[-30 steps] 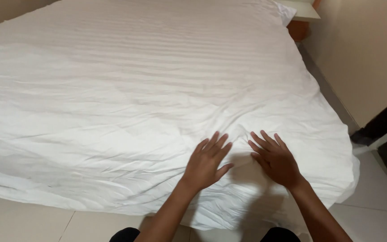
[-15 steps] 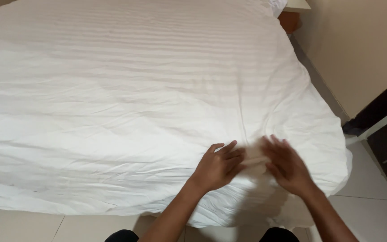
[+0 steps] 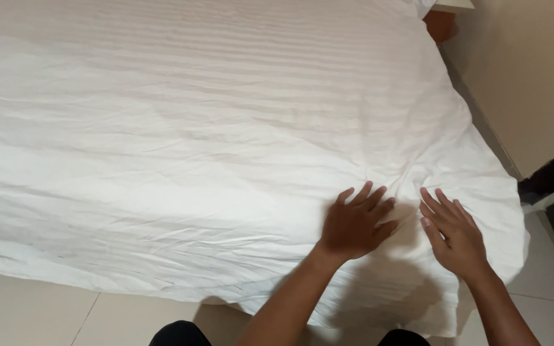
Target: The person smooths and adjusts a white bedsheet on a bed, tucking the edges under the mattress and ensuring the surface is flat. They move around the bed to reach different sides and corners, using both hands to pull and flatten the fabric.
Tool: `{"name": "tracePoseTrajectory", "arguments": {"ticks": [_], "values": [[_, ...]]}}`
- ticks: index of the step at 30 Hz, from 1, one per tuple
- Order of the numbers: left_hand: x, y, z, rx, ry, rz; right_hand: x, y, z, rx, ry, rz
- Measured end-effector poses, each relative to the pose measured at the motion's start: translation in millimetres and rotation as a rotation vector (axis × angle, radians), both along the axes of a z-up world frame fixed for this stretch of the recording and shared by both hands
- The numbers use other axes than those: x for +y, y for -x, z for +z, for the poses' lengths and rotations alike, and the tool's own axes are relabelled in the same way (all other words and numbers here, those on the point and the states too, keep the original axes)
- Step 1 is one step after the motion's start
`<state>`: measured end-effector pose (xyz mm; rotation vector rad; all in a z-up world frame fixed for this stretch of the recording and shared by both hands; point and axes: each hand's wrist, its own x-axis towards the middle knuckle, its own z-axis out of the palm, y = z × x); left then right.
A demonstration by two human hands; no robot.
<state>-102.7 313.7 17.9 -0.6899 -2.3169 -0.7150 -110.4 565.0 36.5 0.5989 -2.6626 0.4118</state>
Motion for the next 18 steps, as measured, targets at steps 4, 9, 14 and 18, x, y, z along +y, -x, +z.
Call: {"name": "tracePoseTrajectory", "arguments": {"ticks": [4,9,14,18], "values": [[-2.0,-1.6,-0.1,-0.008,-0.017,-0.002,-1.4,-10.1,8.6,-0.039,0.063,-0.013],[-6.6,-0.4,-1.9,0.023,-0.030,-0.041,20.1,-26.4,3.4,-0.074,0.083,-0.031],[-8.9,-0.2,-0.8,0.079,-0.039,-0.046,7.6,-28.6,-4.6,-0.013,0.039,-0.118],[-6.5,-0.7,-2.2,0.134,-0.031,-0.027,-31.3,-25.3,19.2,0.103,-0.003,-0.067]]}}
